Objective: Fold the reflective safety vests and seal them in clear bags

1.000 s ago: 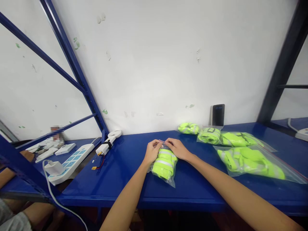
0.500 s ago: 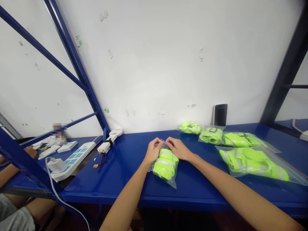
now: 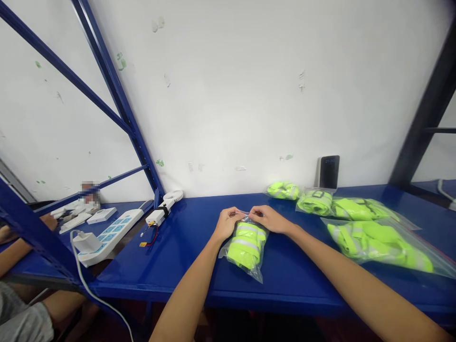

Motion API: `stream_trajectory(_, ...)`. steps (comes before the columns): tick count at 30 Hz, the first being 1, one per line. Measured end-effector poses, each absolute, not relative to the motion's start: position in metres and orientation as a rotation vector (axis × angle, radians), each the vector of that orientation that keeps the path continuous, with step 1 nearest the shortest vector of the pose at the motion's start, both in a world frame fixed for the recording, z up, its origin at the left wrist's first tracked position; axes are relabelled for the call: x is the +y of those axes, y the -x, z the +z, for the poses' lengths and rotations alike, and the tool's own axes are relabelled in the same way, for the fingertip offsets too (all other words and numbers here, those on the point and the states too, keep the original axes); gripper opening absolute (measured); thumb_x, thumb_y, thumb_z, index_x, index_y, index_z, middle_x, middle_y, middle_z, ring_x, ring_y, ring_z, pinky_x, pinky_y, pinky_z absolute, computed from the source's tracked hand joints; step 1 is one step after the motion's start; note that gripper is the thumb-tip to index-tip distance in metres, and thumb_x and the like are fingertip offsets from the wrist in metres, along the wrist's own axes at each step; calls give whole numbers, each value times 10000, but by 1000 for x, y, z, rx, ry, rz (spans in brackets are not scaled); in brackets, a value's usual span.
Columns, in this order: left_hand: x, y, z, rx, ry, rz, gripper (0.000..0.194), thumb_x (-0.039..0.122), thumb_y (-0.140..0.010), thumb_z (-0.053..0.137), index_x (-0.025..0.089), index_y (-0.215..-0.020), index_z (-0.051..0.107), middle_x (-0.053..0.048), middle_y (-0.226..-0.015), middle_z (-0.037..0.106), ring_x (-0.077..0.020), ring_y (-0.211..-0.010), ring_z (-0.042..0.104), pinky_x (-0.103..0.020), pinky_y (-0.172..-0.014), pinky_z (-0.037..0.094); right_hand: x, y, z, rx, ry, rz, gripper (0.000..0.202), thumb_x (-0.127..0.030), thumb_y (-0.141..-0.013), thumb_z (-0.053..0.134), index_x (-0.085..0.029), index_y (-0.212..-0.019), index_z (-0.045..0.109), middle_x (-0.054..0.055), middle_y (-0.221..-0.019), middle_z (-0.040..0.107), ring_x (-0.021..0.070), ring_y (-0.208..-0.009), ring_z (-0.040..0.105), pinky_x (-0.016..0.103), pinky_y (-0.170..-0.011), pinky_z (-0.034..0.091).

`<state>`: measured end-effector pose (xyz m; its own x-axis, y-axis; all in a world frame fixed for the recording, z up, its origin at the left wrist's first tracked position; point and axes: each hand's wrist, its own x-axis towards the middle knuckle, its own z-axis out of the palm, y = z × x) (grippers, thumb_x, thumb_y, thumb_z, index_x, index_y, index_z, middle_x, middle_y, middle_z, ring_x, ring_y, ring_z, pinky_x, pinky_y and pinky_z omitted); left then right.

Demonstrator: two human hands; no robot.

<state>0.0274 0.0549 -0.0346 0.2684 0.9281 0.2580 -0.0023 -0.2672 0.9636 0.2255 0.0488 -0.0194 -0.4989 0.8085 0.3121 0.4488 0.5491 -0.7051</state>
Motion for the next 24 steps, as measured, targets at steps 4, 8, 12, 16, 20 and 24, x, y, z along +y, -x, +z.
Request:
stream_trajectory(4,60,-25,-36,904,-1420,1248,139,263,-668,687,135,-651,635,-3,-577,615,-115,-535,524,-234,-566,373,56,-233,-21,-2118,1003,867,313,-422,-876,490,-149,-816,632,4,-714,603,124,-627,493,237,-575,355)
stream_trajectory(8,64,-20,-37,937,-1362,1365,198,323,-687,687,141,-636,630,4,-570,599,-112,-523,503,-237,-553,364,59,-239,-22,-2103,1018,922,344,-461,-869,490,-151,-770,599,-19,-620,547,116,-566,471,234,-540,339)
stream_trajectory(12,66,-14,-39,950,-1373,1452,245,353,-707,685,150,-599,602,11,-580,583,-106,-539,494,-232,-565,359,59,-244,-23,-2060,1002,986,349,-485,-868,488,-160,-761,556,-28,-591,520,118,-553,487,235,-537,353)
stream_trajectory(16,68,-12,-39,972,-1409,1451,263,372,-717,681,152,-594,608,0,-598,598,-114,-555,506,-236,-574,369,60,-245,-25,-2048,1026,911,360,-499,-863,491,-177,-705,509,-40,-571,485,114,-537,455,236,-522,329)
stream_trajectory(20,70,-12,-40,995,-1378,1453,251,391,-699,700,150,-657,645,-11,-617,627,-127,-567,534,-240,-583,391,61,-243,-24,-2055,1089,649,382,-503,-874,472,-189,-656,480,-46,-571,437,114,-554,399,239,-519,279)
stream_trajectory(24,73,-11,-42,958,-1311,1427,277,421,-713,689,145,-703,667,-12,-633,645,-126,-571,551,-235,-586,404,59,-242,-24,-2006,1098,716,378,-516,-867,488,-190,-676,485,-44,-563,458,115,-544,421,237,-514,300)
